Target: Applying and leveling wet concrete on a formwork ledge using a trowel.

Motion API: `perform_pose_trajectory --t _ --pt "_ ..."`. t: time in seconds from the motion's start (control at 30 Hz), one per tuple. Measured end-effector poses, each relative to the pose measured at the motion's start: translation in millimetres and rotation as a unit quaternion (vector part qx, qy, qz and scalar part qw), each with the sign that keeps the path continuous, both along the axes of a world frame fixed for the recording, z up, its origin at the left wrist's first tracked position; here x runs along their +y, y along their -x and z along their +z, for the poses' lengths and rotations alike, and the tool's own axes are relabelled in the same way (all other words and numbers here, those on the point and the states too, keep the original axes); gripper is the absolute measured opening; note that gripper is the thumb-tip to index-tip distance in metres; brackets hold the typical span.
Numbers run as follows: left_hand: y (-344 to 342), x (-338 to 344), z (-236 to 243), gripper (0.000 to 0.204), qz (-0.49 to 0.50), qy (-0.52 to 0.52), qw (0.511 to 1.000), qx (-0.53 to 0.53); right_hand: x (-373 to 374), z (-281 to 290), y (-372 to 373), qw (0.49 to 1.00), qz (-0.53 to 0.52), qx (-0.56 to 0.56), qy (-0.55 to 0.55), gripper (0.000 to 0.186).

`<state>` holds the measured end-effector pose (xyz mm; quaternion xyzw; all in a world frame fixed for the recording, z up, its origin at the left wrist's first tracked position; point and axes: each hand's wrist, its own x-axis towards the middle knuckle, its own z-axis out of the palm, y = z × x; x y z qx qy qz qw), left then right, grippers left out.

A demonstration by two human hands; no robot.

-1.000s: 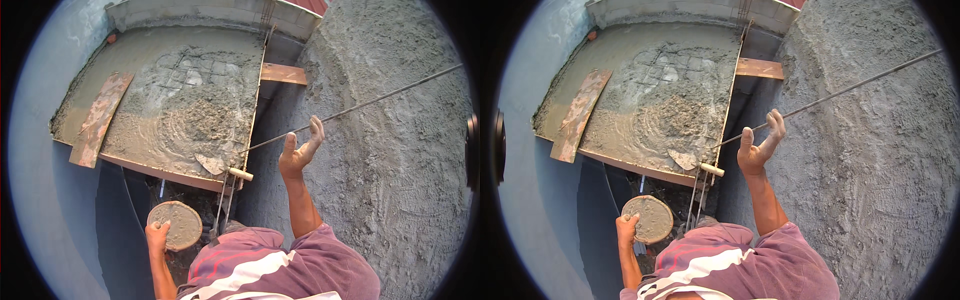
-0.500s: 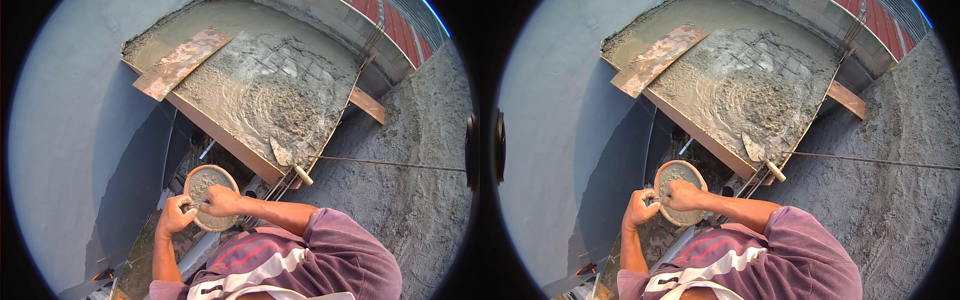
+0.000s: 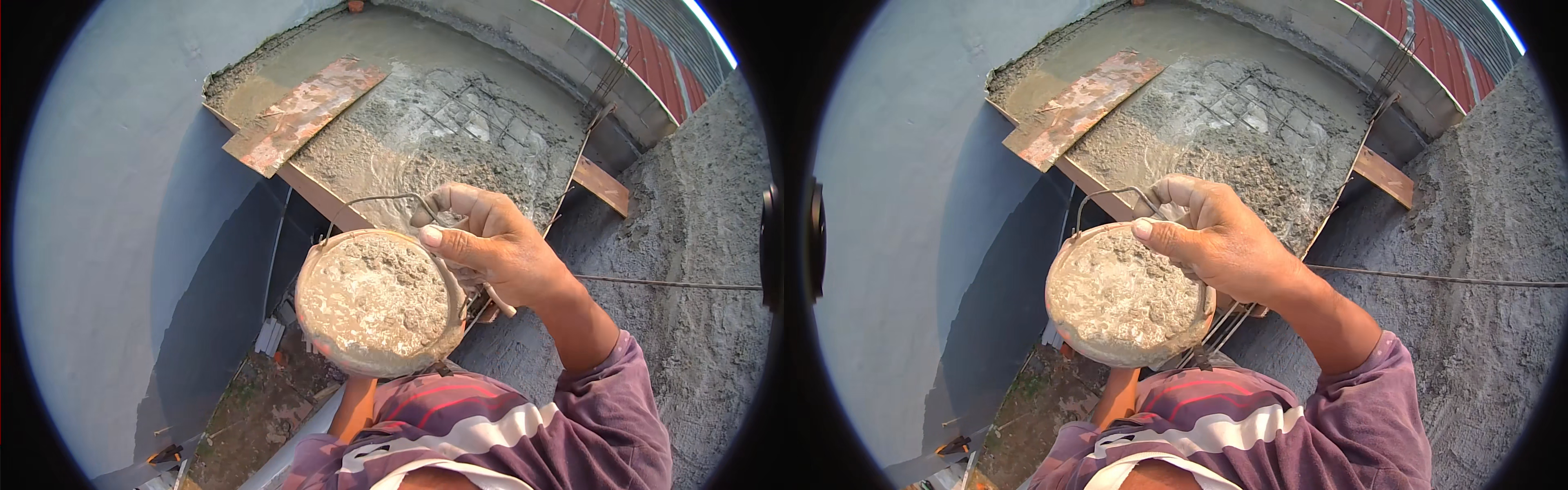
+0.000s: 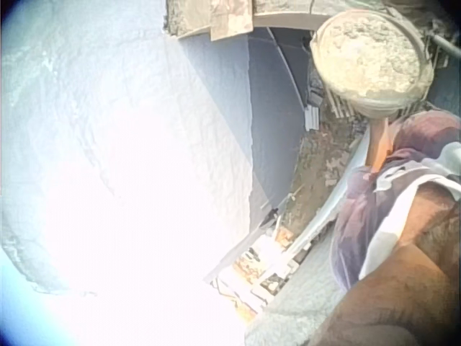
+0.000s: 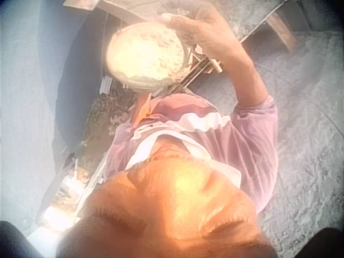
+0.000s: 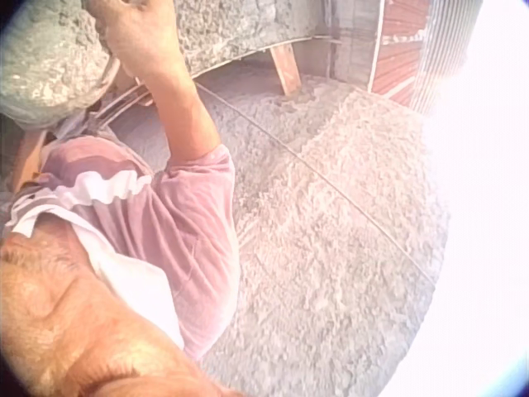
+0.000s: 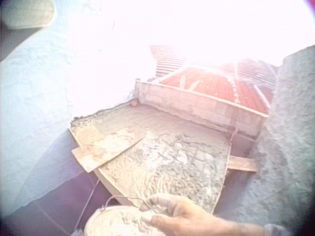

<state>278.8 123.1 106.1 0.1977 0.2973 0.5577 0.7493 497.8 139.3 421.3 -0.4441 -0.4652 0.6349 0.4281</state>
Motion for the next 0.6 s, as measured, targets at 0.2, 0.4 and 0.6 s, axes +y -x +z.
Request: perform_pose_trajectory --t 0.2,0.4,0.6 --pt "-63.5 66.0 20.9 0.074 -0.140 -0.002 0.990 0.012 49.8 -51.2 -106.8 0.914 -0.085 -0.371 -0.138 0.036" --pt "-174.9 203.3 94.6 0.087 -0.219 -0.072 0.936 0.268 103.4 -161.2 -239.5 0.857 -0.372 -0.350 -0.065 0.030" --pt "-281.5 241.3 110.0 0.094 -0.237 -0.200 0.865 0.394 99.1 -263.7 -310.7 0.763 -0.568 -0.303 -0.062 0.023"
